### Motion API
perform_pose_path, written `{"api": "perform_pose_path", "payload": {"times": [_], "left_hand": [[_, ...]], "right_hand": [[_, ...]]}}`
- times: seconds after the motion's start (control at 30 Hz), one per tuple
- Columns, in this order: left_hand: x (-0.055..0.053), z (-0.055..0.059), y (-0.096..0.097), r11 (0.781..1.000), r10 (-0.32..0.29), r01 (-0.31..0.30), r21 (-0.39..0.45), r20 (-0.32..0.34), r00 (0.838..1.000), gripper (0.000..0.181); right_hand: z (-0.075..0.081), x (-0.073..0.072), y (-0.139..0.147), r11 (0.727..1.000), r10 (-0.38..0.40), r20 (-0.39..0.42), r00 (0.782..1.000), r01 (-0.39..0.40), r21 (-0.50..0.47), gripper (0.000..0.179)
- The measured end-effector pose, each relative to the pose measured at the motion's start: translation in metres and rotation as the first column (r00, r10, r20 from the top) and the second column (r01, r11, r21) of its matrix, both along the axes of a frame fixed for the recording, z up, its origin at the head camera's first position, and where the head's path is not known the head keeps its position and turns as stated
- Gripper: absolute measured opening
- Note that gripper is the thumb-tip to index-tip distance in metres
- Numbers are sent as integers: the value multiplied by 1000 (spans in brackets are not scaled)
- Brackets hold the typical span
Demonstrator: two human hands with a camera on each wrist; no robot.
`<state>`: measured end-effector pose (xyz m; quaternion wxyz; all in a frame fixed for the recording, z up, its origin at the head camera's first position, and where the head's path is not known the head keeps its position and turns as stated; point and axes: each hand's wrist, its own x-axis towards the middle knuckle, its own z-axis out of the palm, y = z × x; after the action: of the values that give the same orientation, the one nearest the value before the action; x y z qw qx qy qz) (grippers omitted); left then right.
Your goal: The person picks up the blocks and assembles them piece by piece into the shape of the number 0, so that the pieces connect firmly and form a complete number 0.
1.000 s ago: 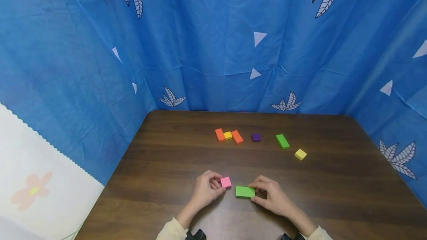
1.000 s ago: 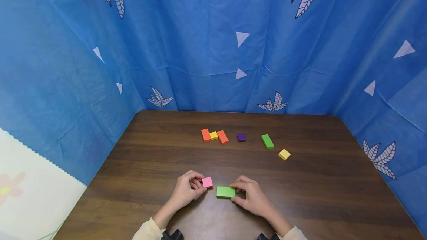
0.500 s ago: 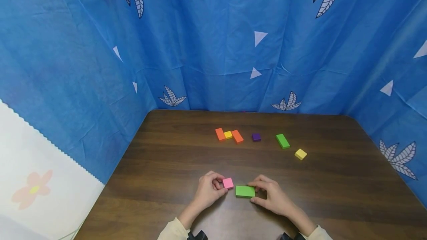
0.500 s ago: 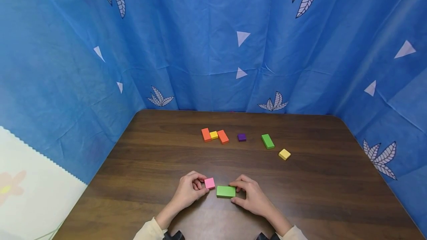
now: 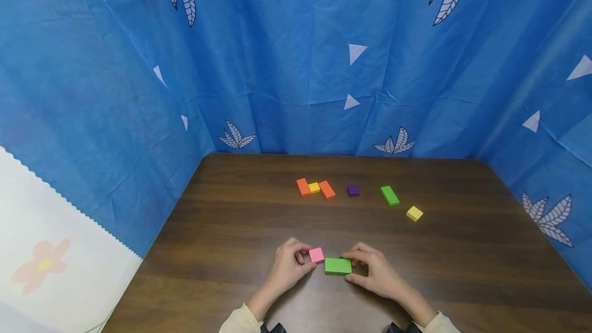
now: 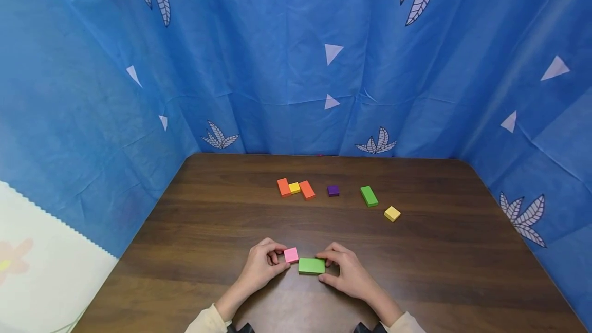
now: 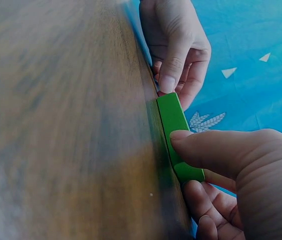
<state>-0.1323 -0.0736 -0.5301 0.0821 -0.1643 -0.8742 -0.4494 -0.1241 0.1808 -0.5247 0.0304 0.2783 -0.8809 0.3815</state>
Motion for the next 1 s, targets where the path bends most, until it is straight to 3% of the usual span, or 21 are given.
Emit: {"api": "perform_pose_path", "payload": {"times": [0.2, 0.5, 0.73, 0.9, 1.0], "left_hand": [[0, 1, 0, 1000, 1, -1, -14, 12, 1000, 28], [-2, 0, 0, 1000, -2, 2, -26, -26, 1000, 28], [0, 1, 0, 1000, -5, 6, -17, 23, 1000, 27], [0, 0, 0, 1000, -5, 5, -15, 26, 1000, 28], [0, -1, 1, 1000, -4, 4, -14, 31, 1000, 28]], "right_hand": [[0, 0, -1, 1000, -5, -9, 1000, 5, -2, 40], [1, -1, -1, 1000, -15, -6, 1000, 15, -4, 40], [-2, -1, 1, 1000, -6, -9, 1000, 6, -4, 41], [0, -3, 8, 997, 0, -15, 1000, -1, -77, 48], [3, -9, 20, 988, -40, -59, 997, 31, -149, 46]]}}
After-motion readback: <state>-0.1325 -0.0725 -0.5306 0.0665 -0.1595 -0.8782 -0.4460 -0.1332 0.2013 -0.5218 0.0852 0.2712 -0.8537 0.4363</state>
